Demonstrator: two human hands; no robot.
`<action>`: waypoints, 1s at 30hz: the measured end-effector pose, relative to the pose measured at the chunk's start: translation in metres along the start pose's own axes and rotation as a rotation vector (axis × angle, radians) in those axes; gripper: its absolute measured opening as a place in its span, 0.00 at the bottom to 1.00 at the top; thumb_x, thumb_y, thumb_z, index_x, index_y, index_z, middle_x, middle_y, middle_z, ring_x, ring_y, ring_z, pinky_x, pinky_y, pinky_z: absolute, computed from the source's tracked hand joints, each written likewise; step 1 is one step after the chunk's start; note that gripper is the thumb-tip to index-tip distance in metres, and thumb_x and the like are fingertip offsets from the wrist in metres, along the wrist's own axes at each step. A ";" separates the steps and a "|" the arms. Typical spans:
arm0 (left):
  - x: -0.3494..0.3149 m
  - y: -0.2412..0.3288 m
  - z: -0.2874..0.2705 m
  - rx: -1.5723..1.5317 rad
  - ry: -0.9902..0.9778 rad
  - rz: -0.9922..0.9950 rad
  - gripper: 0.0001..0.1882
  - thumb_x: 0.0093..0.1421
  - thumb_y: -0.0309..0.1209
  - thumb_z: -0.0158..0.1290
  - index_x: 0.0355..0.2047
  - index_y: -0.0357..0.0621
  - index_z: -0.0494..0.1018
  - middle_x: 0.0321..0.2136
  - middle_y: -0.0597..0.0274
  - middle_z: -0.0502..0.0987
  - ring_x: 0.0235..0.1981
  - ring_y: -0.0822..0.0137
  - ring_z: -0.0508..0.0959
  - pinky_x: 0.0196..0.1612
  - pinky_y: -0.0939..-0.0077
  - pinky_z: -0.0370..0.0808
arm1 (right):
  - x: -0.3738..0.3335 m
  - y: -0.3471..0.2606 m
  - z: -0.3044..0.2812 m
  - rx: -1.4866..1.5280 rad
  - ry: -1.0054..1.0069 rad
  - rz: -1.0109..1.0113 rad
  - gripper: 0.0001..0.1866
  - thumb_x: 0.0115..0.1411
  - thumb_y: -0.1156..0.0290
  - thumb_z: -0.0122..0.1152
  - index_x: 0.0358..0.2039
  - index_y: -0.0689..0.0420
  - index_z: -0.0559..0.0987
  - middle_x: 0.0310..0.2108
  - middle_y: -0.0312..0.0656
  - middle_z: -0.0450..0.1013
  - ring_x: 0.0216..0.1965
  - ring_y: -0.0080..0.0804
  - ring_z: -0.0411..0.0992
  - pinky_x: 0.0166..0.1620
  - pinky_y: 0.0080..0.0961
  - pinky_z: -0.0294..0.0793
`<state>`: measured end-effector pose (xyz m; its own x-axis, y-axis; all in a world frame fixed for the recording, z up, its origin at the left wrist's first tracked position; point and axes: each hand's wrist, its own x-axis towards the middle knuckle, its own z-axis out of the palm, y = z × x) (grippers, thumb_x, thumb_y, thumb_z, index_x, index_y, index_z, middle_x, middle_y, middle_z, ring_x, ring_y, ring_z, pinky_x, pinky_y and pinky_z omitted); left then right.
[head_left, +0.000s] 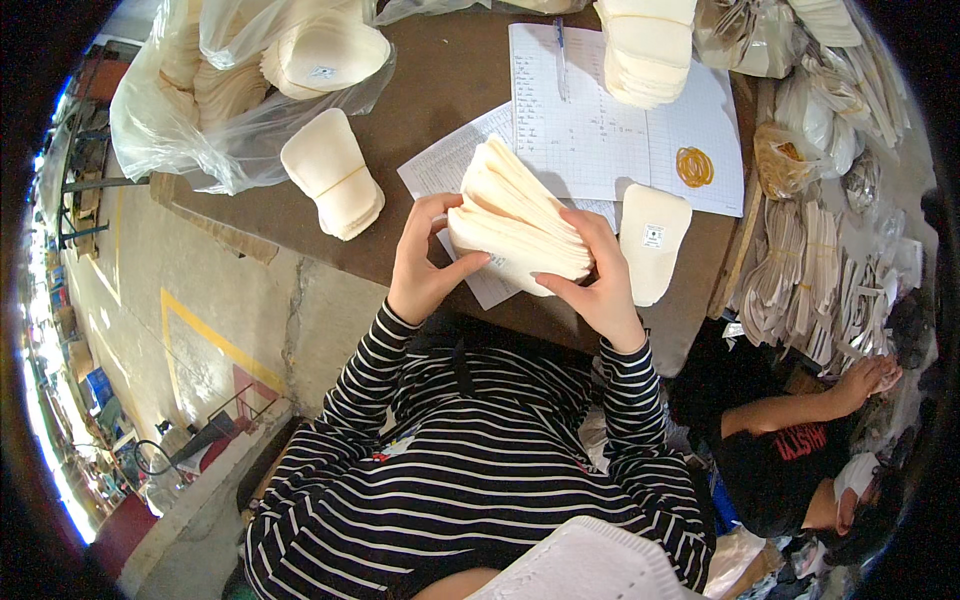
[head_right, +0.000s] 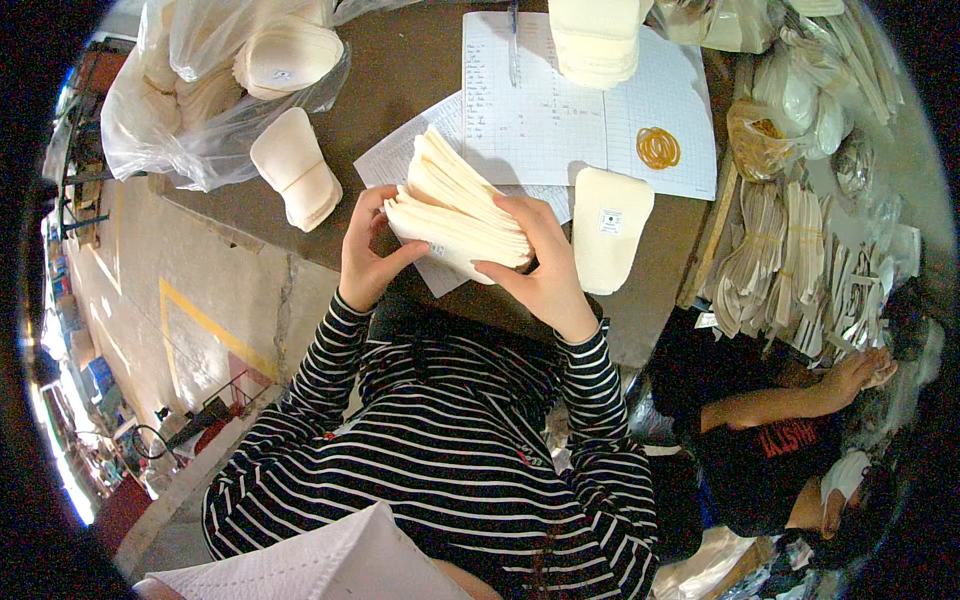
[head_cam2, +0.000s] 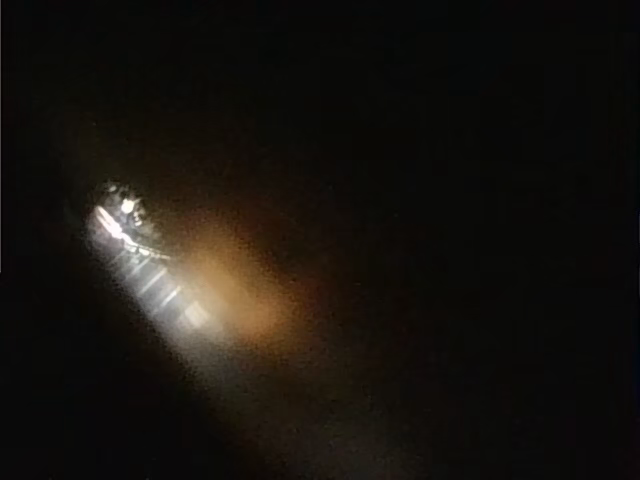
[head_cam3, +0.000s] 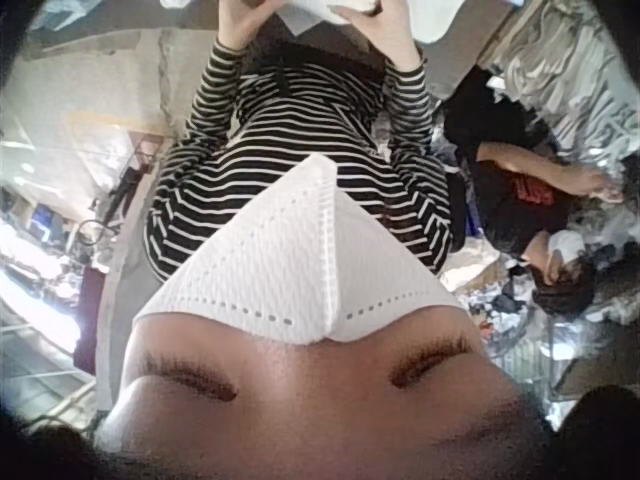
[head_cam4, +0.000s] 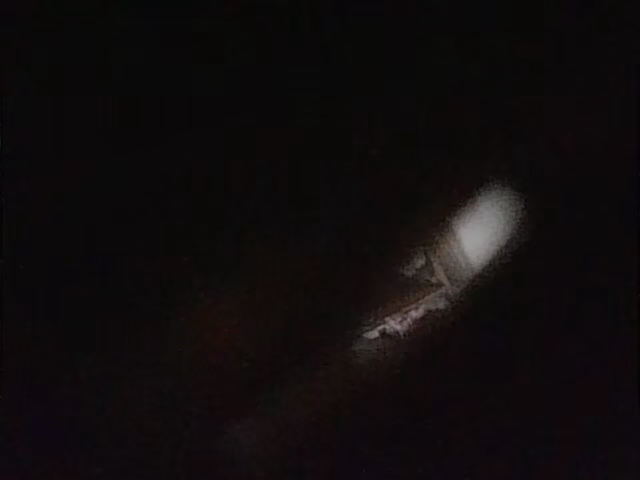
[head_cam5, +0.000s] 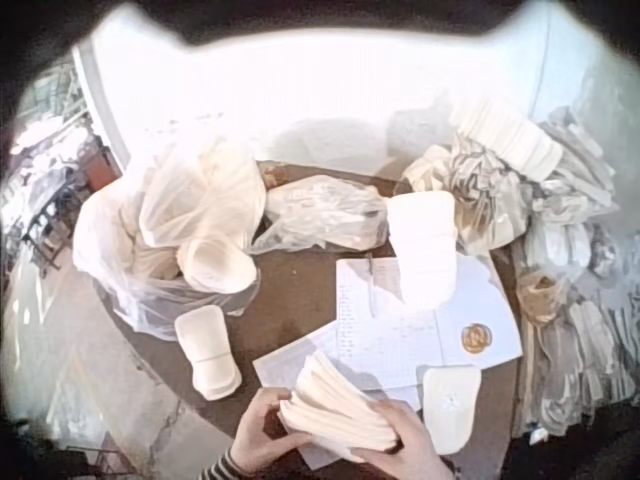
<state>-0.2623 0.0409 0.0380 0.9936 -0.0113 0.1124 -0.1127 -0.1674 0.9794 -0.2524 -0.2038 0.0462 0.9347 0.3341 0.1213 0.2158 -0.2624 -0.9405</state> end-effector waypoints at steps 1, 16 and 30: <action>0.003 0.001 0.001 -0.012 0.018 0.003 0.29 0.49 0.25 0.69 0.51 0.37 0.70 0.50 0.56 0.72 0.51 0.62 0.74 0.57 0.68 0.70 | 0.003 0.001 0.000 -0.001 0.013 -0.014 0.39 0.47 0.74 0.75 0.60 0.54 0.70 0.57 0.49 0.64 0.57 0.46 0.67 0.58 0.36 0.68; -0.004 -0.005 0.014 0.087 -0.314 0.160 0.47 0.47 0.22 0.68 0.65 0.38 0.55 0.60 0.54 0.66 0.63 0.57 0.64 0.66 0.63 0.60 | -0.015 0.002 0.019 -0.341 0.158 -0.137 0.49 0.46 0.77 0.74 0.67 0.52 0.59 0.68 0.56 0.51 0.69 0.57 0.50 0.69 0.51 0.50; -0.015 -0.019 0.021 -0.260 0.013 0.022 0.35 0.53 0.18 0.62 0.59 0.39 0.61 0.60 0.53 0.69 0.62 0.61 0.67 0.66 0.65 0.60 | -0.036 0.006 0.017 -0.389 0.255 -0.153 0.26 0.46 0.79 0.73 0.48 0.59 0.77 0.47 0.44 0.70 0.51 0.45 0.68 0.55 0.43 0.66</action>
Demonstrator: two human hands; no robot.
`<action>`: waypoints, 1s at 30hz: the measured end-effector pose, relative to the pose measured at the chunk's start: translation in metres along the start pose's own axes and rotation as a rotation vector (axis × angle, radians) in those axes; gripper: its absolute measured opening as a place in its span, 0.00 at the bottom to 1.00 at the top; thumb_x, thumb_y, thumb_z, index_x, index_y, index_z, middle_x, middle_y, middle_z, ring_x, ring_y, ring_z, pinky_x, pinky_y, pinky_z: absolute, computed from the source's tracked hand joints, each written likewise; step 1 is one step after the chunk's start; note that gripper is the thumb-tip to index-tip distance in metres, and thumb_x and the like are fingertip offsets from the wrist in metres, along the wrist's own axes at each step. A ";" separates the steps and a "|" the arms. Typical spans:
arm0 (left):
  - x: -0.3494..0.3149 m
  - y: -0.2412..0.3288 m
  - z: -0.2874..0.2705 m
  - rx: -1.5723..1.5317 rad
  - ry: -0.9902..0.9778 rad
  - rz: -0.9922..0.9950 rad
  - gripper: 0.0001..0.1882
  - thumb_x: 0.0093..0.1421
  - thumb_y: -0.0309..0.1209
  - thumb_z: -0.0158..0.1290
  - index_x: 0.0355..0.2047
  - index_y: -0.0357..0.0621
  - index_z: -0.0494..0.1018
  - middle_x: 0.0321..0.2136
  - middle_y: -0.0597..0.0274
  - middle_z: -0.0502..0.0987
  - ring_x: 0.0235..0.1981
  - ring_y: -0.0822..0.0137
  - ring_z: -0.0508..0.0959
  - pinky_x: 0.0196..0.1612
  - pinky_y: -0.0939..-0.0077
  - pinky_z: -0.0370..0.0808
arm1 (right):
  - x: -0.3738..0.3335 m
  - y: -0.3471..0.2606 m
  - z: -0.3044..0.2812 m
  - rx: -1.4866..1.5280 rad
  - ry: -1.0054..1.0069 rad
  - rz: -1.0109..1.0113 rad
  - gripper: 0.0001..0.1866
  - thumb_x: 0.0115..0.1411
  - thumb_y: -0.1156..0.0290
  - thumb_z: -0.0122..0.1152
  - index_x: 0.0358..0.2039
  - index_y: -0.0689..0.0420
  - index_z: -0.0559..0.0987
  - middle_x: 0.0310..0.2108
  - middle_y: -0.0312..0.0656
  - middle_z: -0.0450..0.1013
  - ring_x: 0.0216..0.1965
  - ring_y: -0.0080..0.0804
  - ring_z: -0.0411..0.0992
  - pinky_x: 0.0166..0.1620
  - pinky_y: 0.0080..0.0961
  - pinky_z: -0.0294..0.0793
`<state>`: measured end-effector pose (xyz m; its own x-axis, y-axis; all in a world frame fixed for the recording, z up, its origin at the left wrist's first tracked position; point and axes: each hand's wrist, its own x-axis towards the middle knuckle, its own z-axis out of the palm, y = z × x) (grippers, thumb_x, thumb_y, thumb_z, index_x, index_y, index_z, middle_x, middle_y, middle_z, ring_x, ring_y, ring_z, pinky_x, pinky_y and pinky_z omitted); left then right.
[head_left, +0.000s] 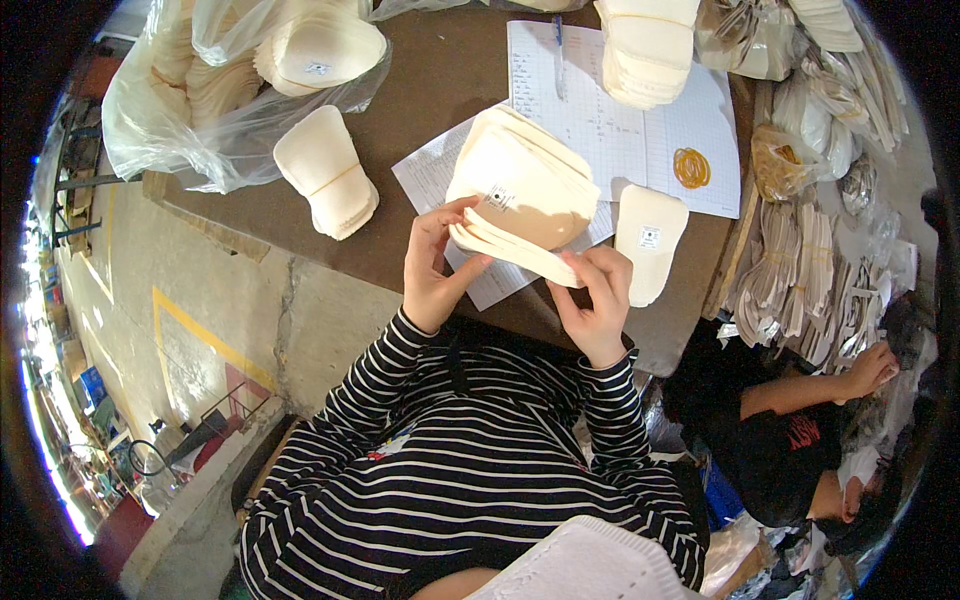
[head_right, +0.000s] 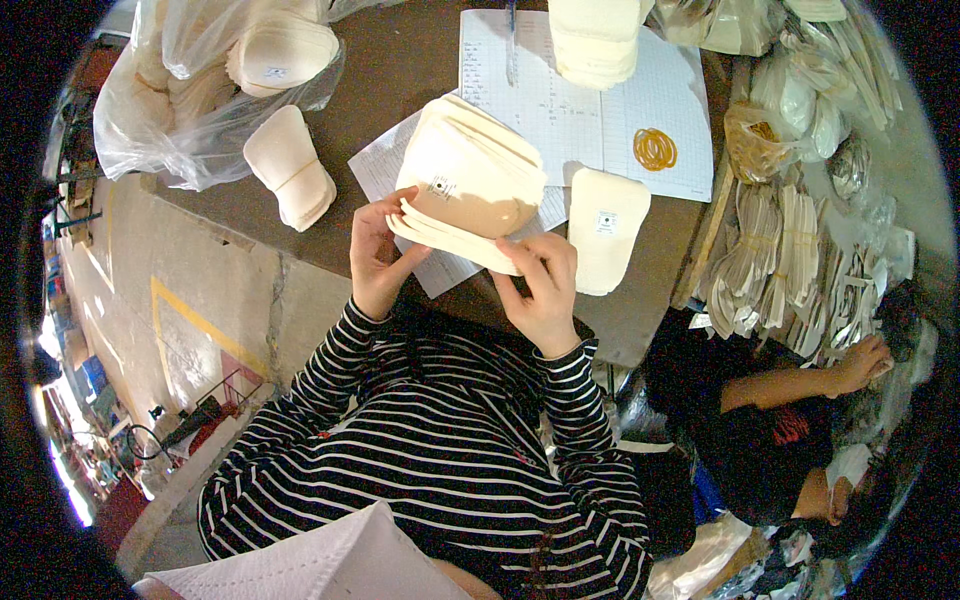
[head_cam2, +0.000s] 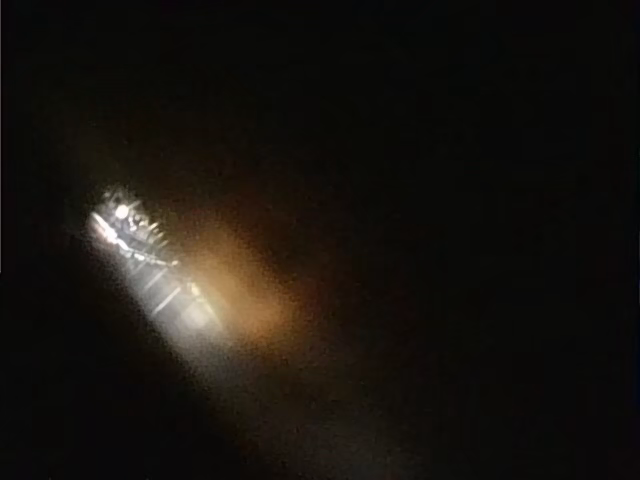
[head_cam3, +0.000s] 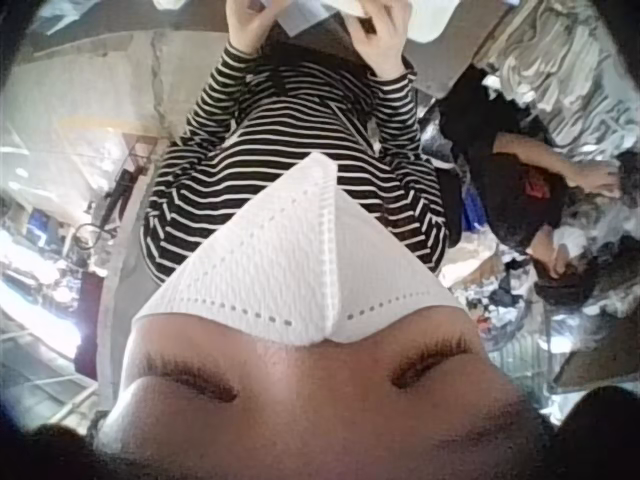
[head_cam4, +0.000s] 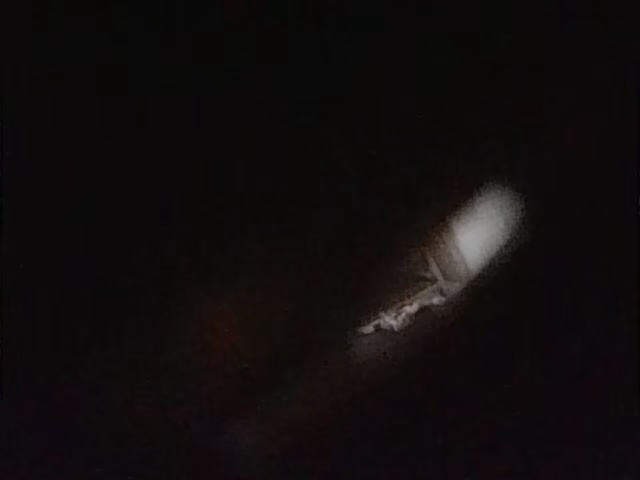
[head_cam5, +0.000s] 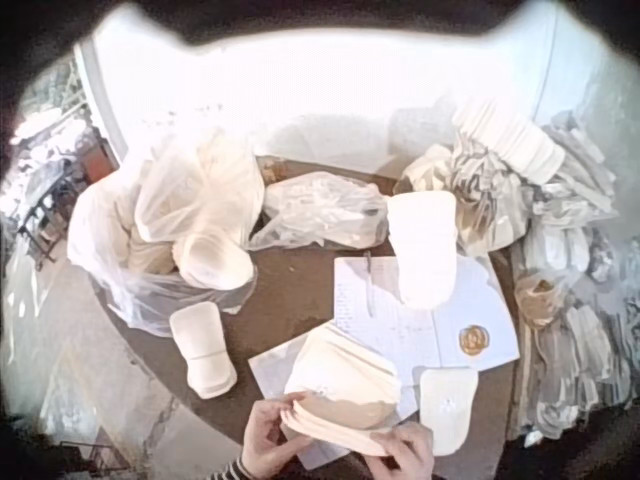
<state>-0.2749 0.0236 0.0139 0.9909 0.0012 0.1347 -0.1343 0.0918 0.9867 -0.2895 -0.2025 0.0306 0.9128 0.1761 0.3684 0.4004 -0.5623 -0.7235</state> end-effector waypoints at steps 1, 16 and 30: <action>-0.002 -0.002 -0.001 0.019 -0.031 -0.030 0.35 0.53 0.17 0.62 0.60 0.40 0.60 0.60 0.53 0.68 0.62 0.61 0.67 0.66 0.65 0.61 | 0.000 -0.001 0.001 0.072 -0.025 0.068 0.30 0.46 0.80 0.73 0.51 0.58 0.75 0.50 0.46 0.68 0.52 0.46 0.67 0.56 0.43 0.66; 0.005 0.013 -0.028 -0.186 -0.208 -0.096 0.22 0.66 0.40 0.54 0.54 0.39 0.68 0.63 0.49 0.64 0.63 0.58 0.66 0.66 0.59 0.60 | 0.006 -0.004 0.011 0.233 -0.022 0.186 0.31 0.54 0.79 0.68 0.59 0.58 0.68 0.57 0.50 0.66 0.56 0.49 0.67 0.57 0.37 0.69; 0.024 0.013 -0.038 -0.050 -0.267 -0.096 0.19 0.56 0.15 0.59 0.47 0.37 0.71 0.57 0.50 0.70 0.60 0.58 0.70 0.65 0.63 0.65 | 0.009 -0.012 0.009 0.186 0.008 0.218 0.25 0.53 0.79 0.68 0.53 0.58 0.75 0.53 0.48 0.69 0.54 0.46 0.70 0.54 0.35 0.71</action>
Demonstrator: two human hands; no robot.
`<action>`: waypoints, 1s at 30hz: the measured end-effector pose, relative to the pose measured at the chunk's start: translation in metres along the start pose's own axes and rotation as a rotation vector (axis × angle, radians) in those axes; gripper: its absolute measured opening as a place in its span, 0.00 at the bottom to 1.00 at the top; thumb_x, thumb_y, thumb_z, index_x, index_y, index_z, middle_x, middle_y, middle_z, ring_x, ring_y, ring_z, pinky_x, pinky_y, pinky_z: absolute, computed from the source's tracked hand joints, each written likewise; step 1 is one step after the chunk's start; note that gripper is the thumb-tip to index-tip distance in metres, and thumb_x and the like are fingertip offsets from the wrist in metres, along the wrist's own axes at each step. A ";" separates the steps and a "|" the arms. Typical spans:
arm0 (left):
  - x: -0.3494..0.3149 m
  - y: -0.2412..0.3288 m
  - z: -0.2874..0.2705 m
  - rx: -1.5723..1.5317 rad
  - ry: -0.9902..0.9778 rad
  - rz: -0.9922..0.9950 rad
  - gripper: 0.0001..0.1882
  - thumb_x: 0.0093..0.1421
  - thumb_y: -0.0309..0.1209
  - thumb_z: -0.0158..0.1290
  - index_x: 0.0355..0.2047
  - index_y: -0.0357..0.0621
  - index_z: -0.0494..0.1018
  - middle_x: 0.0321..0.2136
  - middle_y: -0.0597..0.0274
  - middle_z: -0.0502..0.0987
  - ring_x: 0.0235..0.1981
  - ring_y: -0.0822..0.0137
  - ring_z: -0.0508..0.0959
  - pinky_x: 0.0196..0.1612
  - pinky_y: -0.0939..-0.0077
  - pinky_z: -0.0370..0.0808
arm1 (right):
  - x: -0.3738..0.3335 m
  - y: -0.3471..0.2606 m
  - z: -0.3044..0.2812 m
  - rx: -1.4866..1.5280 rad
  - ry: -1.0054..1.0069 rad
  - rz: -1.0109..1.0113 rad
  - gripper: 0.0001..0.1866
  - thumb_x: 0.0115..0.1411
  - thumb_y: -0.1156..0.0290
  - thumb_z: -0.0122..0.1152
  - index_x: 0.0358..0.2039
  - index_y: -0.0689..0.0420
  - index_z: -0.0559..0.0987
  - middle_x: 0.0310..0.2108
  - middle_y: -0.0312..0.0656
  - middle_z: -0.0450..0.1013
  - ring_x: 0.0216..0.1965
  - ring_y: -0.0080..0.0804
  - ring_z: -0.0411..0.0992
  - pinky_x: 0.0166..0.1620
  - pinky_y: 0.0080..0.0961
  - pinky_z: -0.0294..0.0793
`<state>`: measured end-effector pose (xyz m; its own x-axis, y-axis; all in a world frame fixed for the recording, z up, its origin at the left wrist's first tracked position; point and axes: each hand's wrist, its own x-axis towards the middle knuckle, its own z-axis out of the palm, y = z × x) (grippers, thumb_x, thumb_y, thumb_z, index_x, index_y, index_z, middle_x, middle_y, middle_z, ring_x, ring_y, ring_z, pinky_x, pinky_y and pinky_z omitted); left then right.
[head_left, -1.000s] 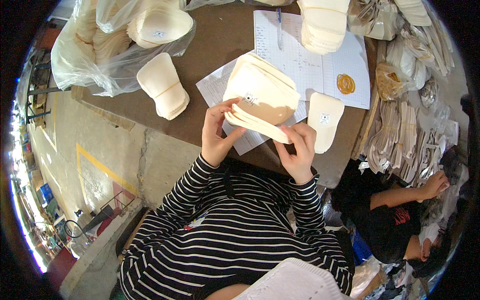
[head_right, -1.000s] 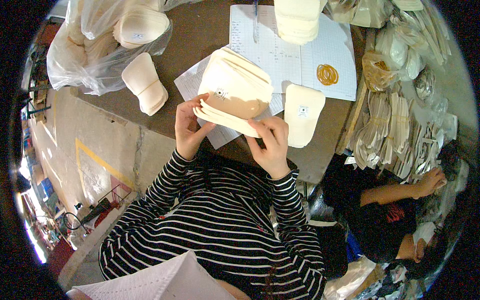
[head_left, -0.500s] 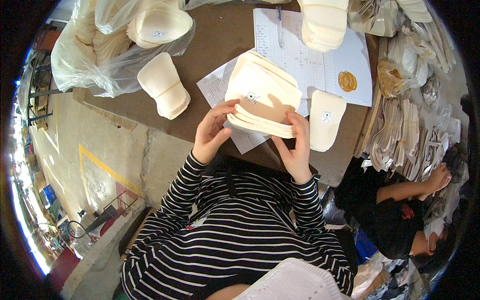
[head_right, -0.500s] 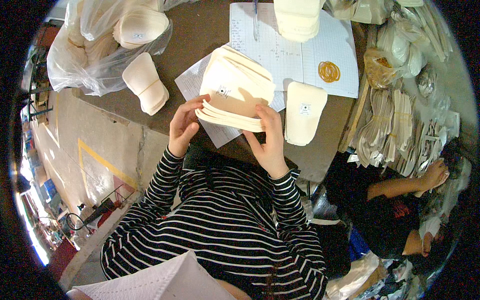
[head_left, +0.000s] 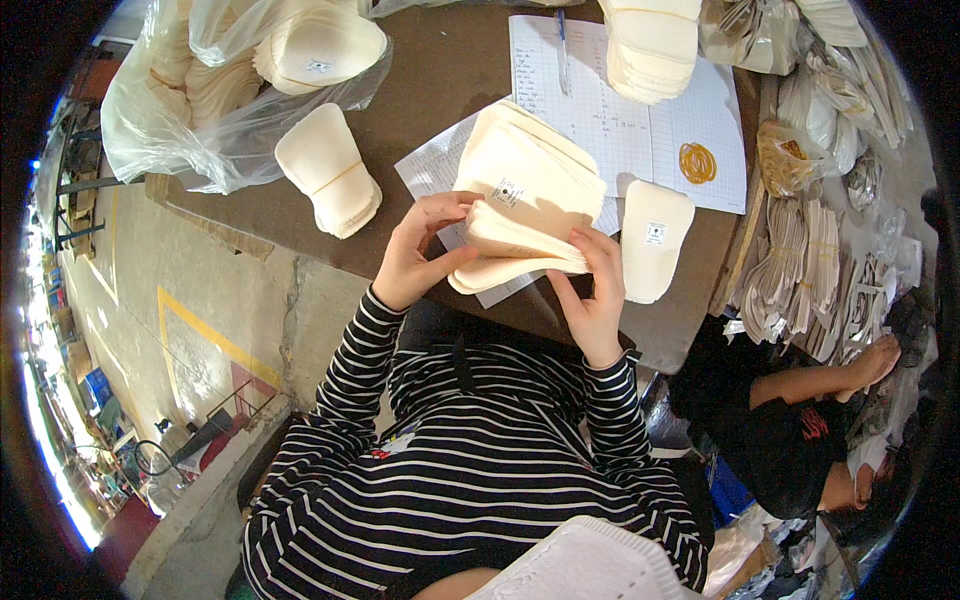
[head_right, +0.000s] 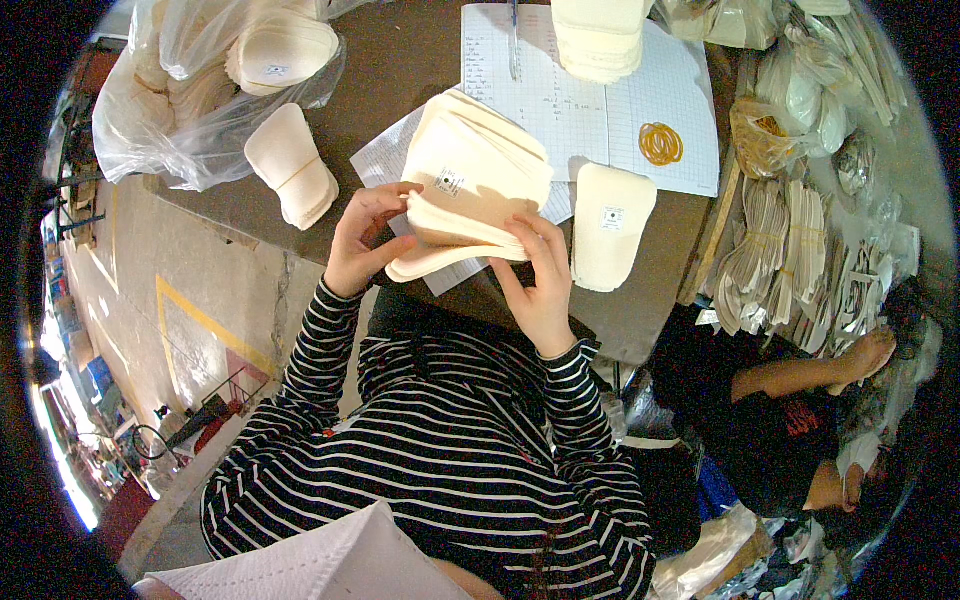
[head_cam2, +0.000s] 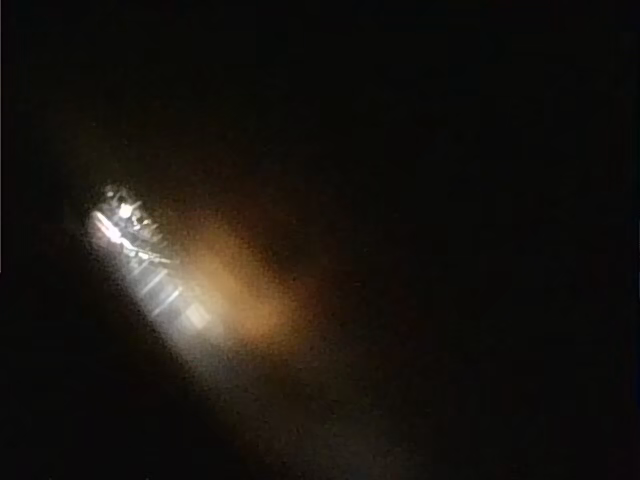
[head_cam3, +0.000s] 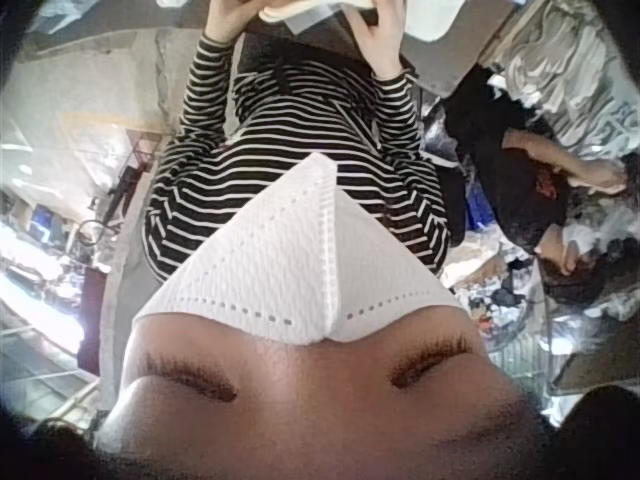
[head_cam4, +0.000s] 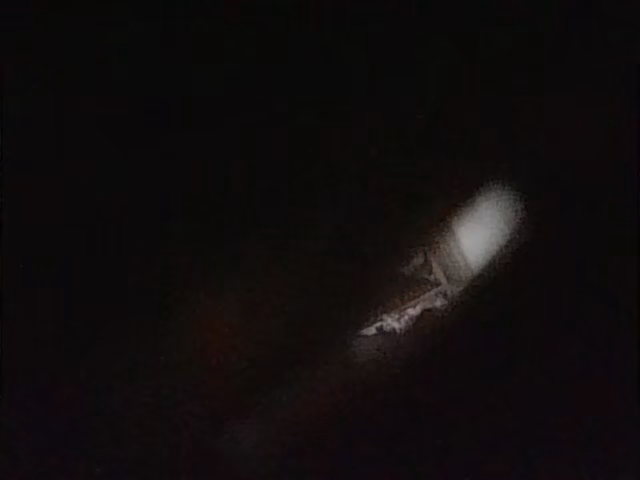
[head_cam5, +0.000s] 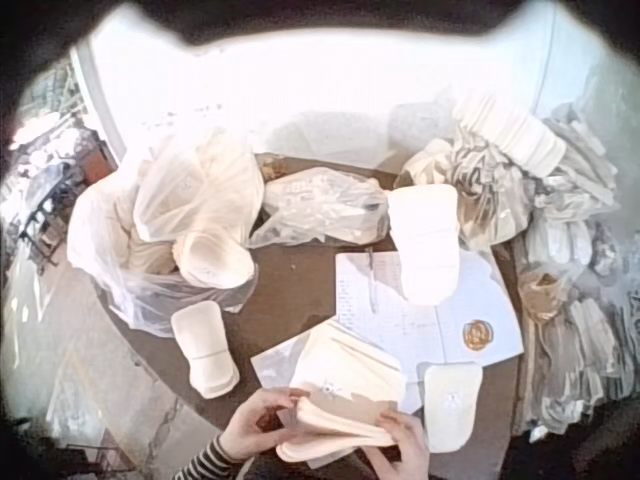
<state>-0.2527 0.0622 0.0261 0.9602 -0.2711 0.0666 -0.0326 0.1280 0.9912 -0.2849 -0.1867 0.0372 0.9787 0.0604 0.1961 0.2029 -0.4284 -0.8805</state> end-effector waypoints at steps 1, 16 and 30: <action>0.001 -0.004 0.001 -0.015 0.017 0.060 0.20 0.56 0.15 0.59 0.49 0.37 0.71 0.56 0.51 0.70 0.60 0.59 0.70 0.65 0.63 0.65 | 0.000 0.000 0.000 0.006 0.006 0.011 0.25 0.53 0.79 0.68 0.53 0.58 0.75 0.53 0.48 0.69 0.53 0.46 0.70 0.54 0.34 0.71; 0.004 -0.004 -0.004 0.217 -0.023 -0.126 0.14 0.62 0.25 0.58 0.47 0.37 0.72 0.43 0.63 0.74 0.44 0.72 0.74 0.52 0.76 0.71 | -0.001 0.004 0.002 -0.011 0.029 -0.023 0.28 0.51 0.78 0.71 0.54 0.57 0.74 0.54 0.50 0.68 0.55 0.47 0.69 0.56 0.35 0.70; -0.010 -0.022 0.024 -0.033 0.313 -0.045 0.08 0.68 0.25 0.49 0.46 0.39 0.66 0.44 0.62 0.72 0.45 0.73 0.71 0.53 0.78 0.68 | -0.005 0.012 0.005 0.085 0.050 -0.013 0.24 0.50 0.79 0.71 0.48 0.57 0.74 0.53 0.49 0.68 0.53 0.47 0.69 0.55 0.36 0.70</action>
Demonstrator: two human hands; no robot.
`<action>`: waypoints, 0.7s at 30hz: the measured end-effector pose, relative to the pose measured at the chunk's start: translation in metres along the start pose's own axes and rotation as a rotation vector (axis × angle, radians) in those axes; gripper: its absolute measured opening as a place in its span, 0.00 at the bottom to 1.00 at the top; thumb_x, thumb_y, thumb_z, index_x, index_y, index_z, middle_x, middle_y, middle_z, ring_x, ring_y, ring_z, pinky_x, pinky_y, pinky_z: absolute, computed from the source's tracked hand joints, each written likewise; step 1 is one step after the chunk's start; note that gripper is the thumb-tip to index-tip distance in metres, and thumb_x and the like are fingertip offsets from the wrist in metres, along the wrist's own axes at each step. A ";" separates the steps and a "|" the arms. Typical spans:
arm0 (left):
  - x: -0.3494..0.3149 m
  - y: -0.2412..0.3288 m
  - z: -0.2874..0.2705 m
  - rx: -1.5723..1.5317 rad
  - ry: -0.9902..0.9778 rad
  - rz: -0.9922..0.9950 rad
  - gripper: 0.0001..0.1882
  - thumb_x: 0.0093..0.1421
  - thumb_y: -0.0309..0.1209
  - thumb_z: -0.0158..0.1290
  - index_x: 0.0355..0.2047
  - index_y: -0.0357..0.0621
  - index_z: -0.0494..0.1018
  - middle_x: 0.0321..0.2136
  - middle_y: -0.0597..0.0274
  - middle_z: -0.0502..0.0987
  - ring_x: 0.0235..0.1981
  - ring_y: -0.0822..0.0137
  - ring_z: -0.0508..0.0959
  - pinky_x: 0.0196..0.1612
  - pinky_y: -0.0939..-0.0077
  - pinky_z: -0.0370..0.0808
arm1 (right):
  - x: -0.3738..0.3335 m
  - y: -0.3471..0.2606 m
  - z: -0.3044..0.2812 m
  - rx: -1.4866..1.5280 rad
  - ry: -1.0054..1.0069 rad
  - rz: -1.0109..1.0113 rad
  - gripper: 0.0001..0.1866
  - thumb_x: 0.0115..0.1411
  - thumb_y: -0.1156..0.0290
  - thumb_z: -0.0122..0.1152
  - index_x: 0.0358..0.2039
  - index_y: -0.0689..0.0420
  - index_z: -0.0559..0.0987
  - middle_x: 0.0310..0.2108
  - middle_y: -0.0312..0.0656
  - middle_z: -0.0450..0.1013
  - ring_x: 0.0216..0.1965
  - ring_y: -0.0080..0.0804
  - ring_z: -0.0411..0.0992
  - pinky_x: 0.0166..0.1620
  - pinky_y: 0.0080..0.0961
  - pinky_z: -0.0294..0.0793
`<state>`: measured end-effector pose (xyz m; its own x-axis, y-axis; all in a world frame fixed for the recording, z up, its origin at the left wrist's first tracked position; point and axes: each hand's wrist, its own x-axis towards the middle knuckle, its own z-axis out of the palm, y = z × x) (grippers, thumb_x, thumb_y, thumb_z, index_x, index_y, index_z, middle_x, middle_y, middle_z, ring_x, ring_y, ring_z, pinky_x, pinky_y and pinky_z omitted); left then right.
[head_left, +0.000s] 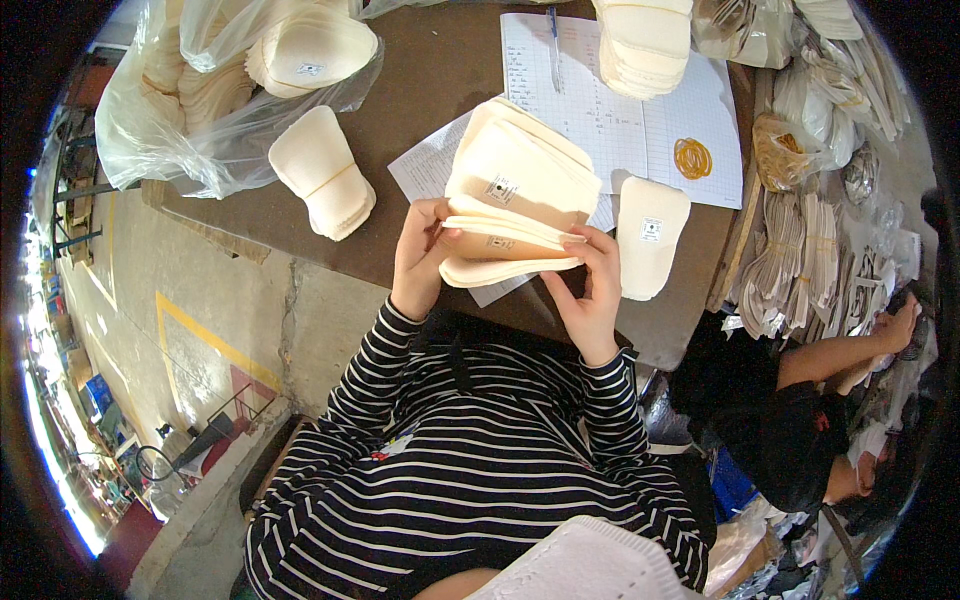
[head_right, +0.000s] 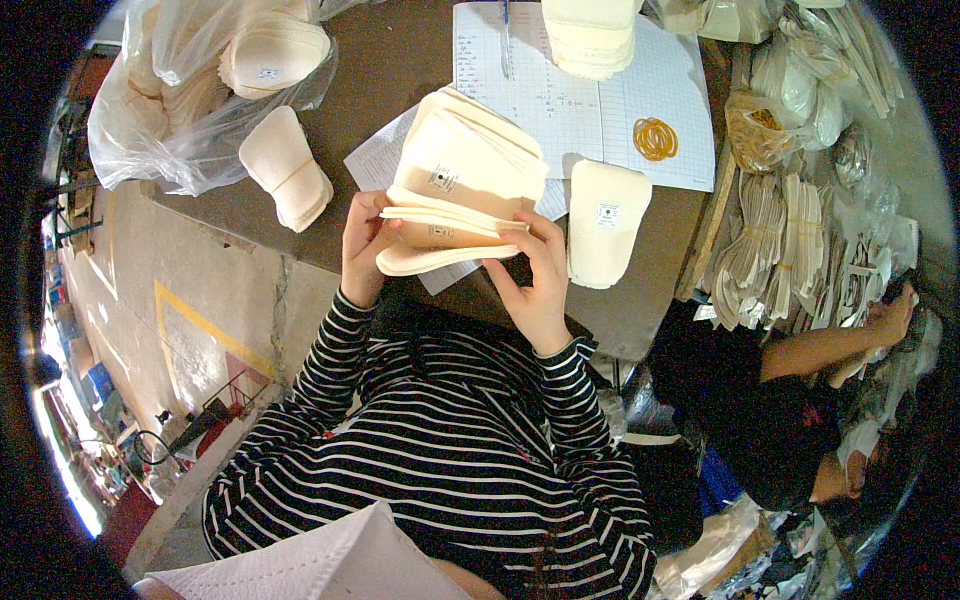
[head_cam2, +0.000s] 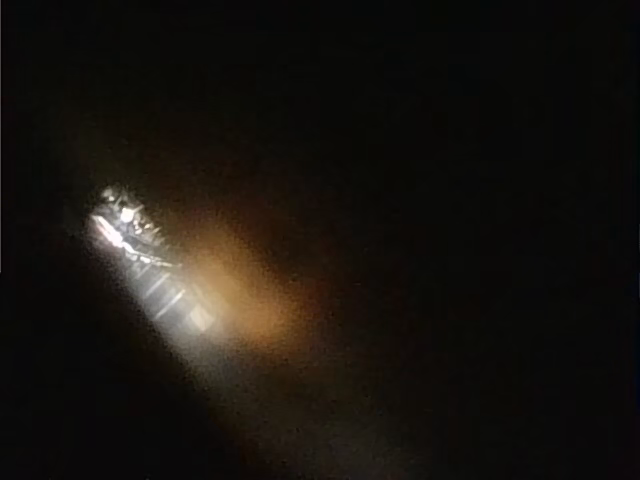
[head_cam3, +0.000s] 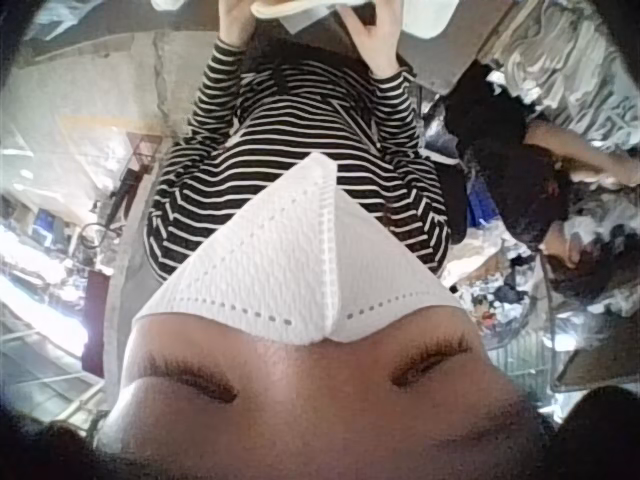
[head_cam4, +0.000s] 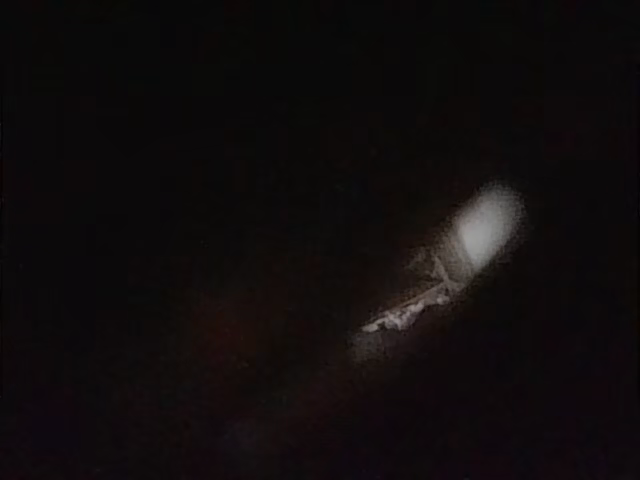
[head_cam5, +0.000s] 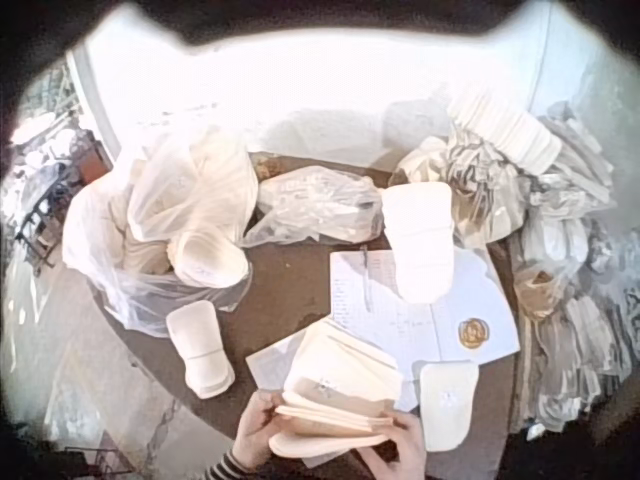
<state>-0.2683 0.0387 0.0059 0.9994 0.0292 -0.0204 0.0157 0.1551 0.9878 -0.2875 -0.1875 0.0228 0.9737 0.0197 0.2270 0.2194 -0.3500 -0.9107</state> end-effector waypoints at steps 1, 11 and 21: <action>0.000 -0.001 0.003 0.009 0.037 0.051 0.07 0.69 0.25 0.48 0.45 0.40 0.66 0.45 0.62 0.72 0.46 0.72 0.71 0.54 0.77 0.67 | -0.001 0.001 0.001 0.017 0.007 0.009 0.23 0.50 0.79 0.71 0.47 0.57 0.74 0.53 0.49 0.68 0.53 0.47 0.69 0.54 0.36 0.70; -0.010 -0.005 0.005 -0.224 0.044 0.025 0.09 0.68 0.24 0.47 0.48 0.41 0.67 0.55 0.55 0.70 0.55 0.65 0.70 0.60 0.69 0.64 | -0.002 0.002 0.016 0.320 0.245 0.168 0.19 0.56 0.81 0.68 0.45 0.60 0.71 0.52 0.46 0.64 0.47 0.30 0.68 0.47 0.21 0.72; -0.009 0.000 -0.016 -0.048 -0.154 0.115 0.12 0.62 0.19 0.55 0.46 0.39 0.72 0.57 0.53 0.67 0.57 0.62 0.69 0.62 0.64 0.64 | -0.001 0.003 0.012 0.161 0.150 0.155 0.22 0.53 0.82 0.70 0.46 0.60 0.70 0.54 0.45 0.62 0.52 0.33 0.68 0.51 0.25 0.73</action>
<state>-0.2776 0.0537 0.0033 0.9875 -0.1018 0.1202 -0.0972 0.2065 0.9736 -0.2867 -0.1777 0.0161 0.9790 -0.1660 0.1184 0.0872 -0.1843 -0.9790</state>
